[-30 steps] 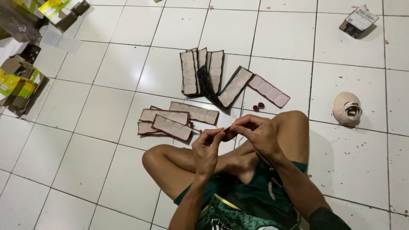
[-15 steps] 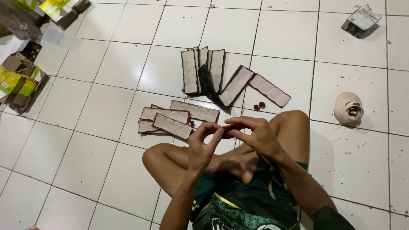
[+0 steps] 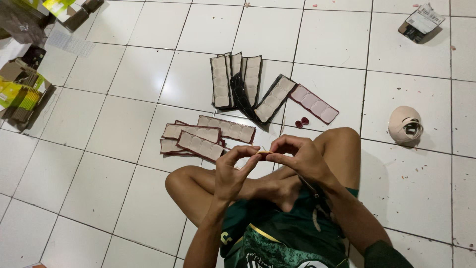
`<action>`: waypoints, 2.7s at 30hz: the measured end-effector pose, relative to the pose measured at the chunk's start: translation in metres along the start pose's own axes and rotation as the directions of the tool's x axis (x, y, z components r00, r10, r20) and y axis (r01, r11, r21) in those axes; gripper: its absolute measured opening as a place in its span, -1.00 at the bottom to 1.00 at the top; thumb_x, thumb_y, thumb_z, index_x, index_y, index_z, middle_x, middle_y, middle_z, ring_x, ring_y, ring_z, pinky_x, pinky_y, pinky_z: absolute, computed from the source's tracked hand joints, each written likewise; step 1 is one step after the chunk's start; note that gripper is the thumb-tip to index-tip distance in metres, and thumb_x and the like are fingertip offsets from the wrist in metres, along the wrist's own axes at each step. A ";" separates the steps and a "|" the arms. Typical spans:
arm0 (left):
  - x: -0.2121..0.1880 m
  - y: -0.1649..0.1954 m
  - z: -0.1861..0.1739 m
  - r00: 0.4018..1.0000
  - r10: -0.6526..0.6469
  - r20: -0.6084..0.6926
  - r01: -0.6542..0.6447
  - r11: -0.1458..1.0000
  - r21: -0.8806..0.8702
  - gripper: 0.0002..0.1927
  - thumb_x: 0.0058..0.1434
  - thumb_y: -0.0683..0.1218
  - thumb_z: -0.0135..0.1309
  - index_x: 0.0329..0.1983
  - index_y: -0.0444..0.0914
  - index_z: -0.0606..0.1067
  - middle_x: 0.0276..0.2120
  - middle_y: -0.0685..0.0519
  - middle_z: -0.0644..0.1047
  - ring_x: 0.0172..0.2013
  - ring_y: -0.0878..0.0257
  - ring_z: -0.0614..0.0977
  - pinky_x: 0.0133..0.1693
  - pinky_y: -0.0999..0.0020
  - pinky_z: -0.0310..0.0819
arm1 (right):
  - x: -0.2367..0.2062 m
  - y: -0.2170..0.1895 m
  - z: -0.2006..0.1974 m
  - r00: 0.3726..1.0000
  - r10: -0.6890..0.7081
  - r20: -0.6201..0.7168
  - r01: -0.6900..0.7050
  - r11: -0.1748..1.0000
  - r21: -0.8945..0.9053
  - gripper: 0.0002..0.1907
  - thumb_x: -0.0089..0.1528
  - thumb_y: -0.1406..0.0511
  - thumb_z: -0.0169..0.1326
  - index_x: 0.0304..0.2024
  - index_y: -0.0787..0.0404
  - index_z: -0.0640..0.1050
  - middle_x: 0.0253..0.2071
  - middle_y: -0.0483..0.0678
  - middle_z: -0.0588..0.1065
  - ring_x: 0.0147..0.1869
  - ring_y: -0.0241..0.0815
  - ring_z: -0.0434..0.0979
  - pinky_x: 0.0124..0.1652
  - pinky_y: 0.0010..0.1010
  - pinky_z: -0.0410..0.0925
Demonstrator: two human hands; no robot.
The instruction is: The person sits on the floor and assembles small fabric pads by inserting circular inserts and trimming edges. They use scissors to cut the fabric and a small tube to apply adhesive to the inserts. The person handles multiple pads and inserts, placing finished pieces aside.
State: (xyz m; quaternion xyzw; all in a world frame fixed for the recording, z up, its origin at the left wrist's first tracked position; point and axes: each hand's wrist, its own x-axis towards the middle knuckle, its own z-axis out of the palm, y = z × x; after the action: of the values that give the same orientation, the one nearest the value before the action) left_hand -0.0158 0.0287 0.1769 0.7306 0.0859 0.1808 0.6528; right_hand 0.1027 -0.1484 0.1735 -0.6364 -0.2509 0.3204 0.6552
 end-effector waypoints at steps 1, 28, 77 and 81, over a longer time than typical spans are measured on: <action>-0.001 0.001 0.000 1.000 -0.019 0.014 0.020 0.999 -0.048 -0.84 0.25 -0.25 0.19 -0.11 -0.40 0.56 -0.13 -0.10 0.66 -0.11 0.24 0.71 -0.03 0.37 0.66 | 0.000 0.000 0.000 1.000 0.012 0.005 -0.012 1.000 0.006 -0.85 0.20 0.43 0.26 -0.20 0.38 0.61 -0.22 -0.04 0.59 -0.07 -0.27 0.62 -0.03 -0.41 0.51; -0.008 -0.025 0.021 0.989 -0.130 -0.078 0.118 0.983 -0.142 -0.83 0.30 -0.24 0.20 -0.11 -0.45 0.62 -0.22 -0.13 0.71 -0.17 0.22 0.75 -0.12 0.42 0.68 | 0.003 0.000 -0.005 0.998 -0.045 -0.034 0.042 0.993 -0.107 -0.83 0.24 0.40 0.21 -0.13 0.37 0.66 -0.21 0.01 0.66 -0.09 -0.25 0.68 -0.05 -0.48 0.56; -0.002 -0.049 0.028 0.931 -0.352 -0.098 0.290 0.875 -0.387 -0.63 0.39 -0.13 0.06 0.14 -0.50 0.51 -0.16 -0.14 0.65 -0.17 0.18 0.72 -0.19 0.29 0.74 | -0.018 0.047 -0.009 0.966 -0.026 -0.259 -0.041 0.968 -0.249 -0.56 0.23 0.21 0.21 0.12 0.27 0.58 -0.18 -0.05 0.66 -0.12 -0.34 0.64 -0.14 -0.53 0.49; 0.008 -0.058 0.028 0.907 -0.395 -0.145 0.299 0.847 -0.440 -0.59 0.38 -0.14 0.05 0.21 -0.50 0.45 -0.16 -0.19 0.65 -0.11 0.13 0.73 -0.11 0.29 0.74 | -0.076 0.073 -0.035 0.945 0.241 -0.219 -0.326 0.719 -0.614 -0.53 0.16 0.18 0.29 0.11 0.15 0.60 -0.27 0.01 0.65 -0.29 -0.18 0.65 -0.23 -0.38 0.50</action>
State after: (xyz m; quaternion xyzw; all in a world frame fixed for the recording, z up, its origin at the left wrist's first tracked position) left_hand 0.0089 0.0132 0.1192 0.5243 0.2524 0.1562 0.7981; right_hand 0.0701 -0.2292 0.1044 -0.8712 -0.2035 0.2716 0.3547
